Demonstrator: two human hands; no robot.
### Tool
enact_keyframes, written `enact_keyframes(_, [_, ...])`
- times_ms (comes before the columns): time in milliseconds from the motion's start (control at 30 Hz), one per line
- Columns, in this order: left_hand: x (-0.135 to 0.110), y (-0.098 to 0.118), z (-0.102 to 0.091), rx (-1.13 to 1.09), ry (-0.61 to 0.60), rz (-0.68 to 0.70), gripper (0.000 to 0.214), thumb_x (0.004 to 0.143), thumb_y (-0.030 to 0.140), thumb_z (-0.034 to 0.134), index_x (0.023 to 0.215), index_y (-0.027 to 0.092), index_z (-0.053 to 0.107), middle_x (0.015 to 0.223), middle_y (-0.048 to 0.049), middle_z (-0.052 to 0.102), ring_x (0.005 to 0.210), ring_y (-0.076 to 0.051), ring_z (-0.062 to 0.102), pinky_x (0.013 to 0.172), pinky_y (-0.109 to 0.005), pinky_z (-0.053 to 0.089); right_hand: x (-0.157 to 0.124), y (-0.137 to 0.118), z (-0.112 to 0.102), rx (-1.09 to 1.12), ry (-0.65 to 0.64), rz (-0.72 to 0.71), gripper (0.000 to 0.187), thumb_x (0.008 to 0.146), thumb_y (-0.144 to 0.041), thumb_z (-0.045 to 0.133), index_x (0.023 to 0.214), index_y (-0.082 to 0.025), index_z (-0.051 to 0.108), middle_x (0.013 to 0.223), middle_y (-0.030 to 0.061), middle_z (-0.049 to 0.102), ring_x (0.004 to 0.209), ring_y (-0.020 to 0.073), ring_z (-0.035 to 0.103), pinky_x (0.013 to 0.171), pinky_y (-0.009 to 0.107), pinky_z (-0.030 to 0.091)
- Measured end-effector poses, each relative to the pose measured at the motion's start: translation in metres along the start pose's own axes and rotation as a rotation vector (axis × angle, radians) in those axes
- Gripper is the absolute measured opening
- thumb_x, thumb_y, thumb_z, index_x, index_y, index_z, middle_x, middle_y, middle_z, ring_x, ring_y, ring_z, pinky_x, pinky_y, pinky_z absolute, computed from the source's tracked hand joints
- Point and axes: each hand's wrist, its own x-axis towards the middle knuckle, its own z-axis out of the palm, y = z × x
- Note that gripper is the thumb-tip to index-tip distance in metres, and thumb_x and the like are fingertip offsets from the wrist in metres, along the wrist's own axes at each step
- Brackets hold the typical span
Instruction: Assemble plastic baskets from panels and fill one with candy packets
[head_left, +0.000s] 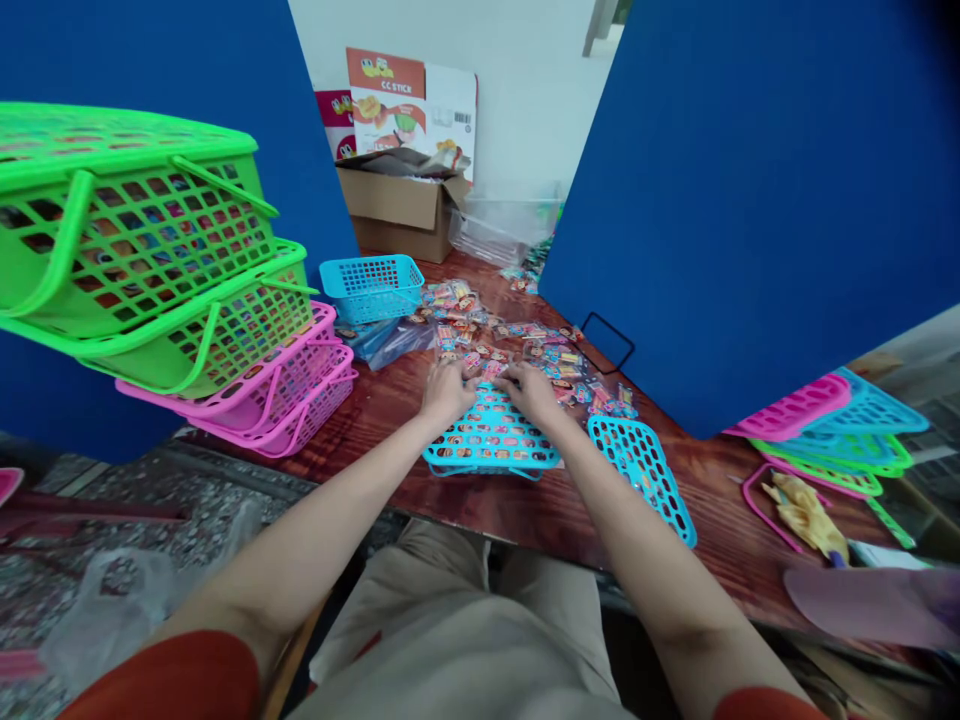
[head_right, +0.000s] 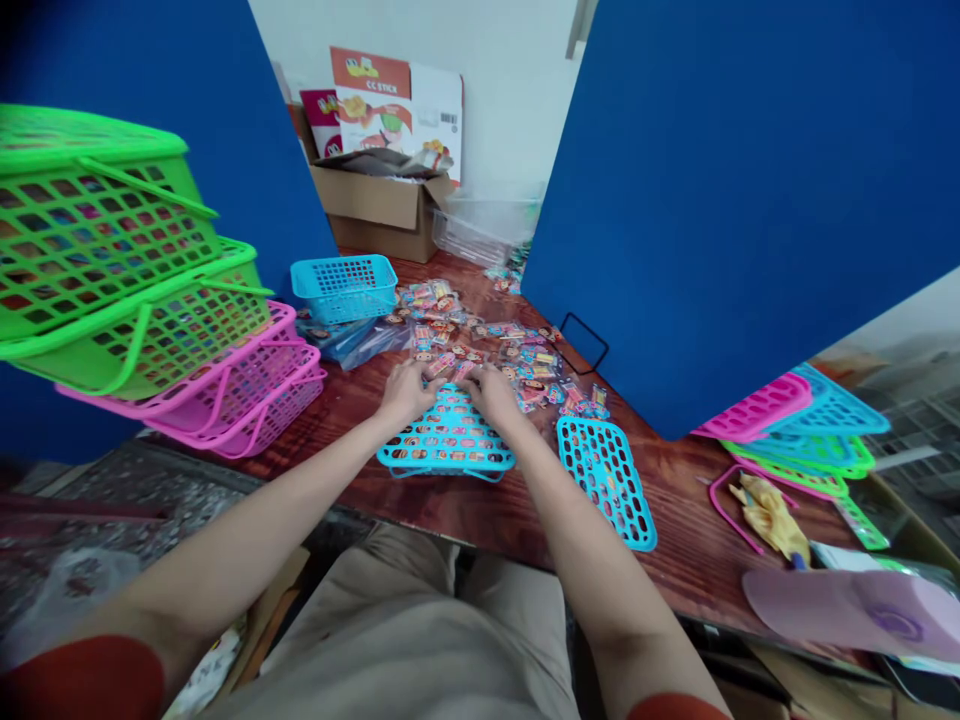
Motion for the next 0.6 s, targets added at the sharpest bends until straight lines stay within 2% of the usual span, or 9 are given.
enact_keyframes(133, [0.003, 0.001, -0.004, -0.008, -0.034, -0.101, 0.032, 0.081, 0.046, 0.063, 0.090, 0.015, 0.071, 0.109, -0.0159, 0.066, 0.107, -0.033, 0.059, 0.094, -0.040, 0.044, 0.003, -0.004, -0.002, -0.028, -0.042, 0.028, 0.024, 0.095, -0.031, 0.050, 0.090, -0.016, 0.068, 0.091, 0.0085, 0.065, 0.086, 0.0186, 0.057, 0.076, 0.027, 0.037])
enact_keyframes(300, [0.005, 0.001, -0.007, -0.048, -0.099, -0.156, 0.033, 0.081, 0.050, 0.062, 0.084, 0.019, 0.073, 0.110, -0.0130, 0.067, 0.110, -0.032, 0.058, 0.092, -0.038, 0.045, 0.002, -0.009, 0.000, -0.068, -0.078, 0.072, 0.026, 0.098, -0.032, 0.045, 0.095, -0.017, 0.066, 0.103, 0.0103, 0.065, 0.095, 0.0205, 0.058, 0.079, 0.027, 0.037])
enact_keyframes(433, [0.010, 0.001, -0.008, -0.106, -0.165, -0.222, 0.032, 0.078, 0.053, 0.062, 0.078, 0.022, 0.072, 0.092, -0.0091, 0.071, 0.100, -0.030, 0.062, 0.084, -0.035, 0.047, 0.000, -0.010, 0.001, -0.084, -0.100, 0.116, 0.027, 0.098, -0.035, 0.042, 0.098, -0.019, 0.063, 0.107, 0.0102, 0.065, 0.100, 0.0222, 0.058, 0.079, 0.028, 0.037])
enact_keyframes(600, [0.018, 0.000, -0.008, -0.196, -0.239, -0.320, 0.036, 0.072, 0.056, 0.067, 0.065, 0.021, 0.067, 0.074, -0.0081, 0.068, 0.087, -0.028, 0.064, 0.077, -0.035, 0.047, 0.001, -0.013, -0.001, -0.111, -0.146, 0.176, 0.027, 0.097, -0.037, 0.040, 0.101, -0.022, 0.061, 0.111, 0.0087, 0.066, 0.102, 0.0229, 0.060, 0.078, 0.029, 0.038])
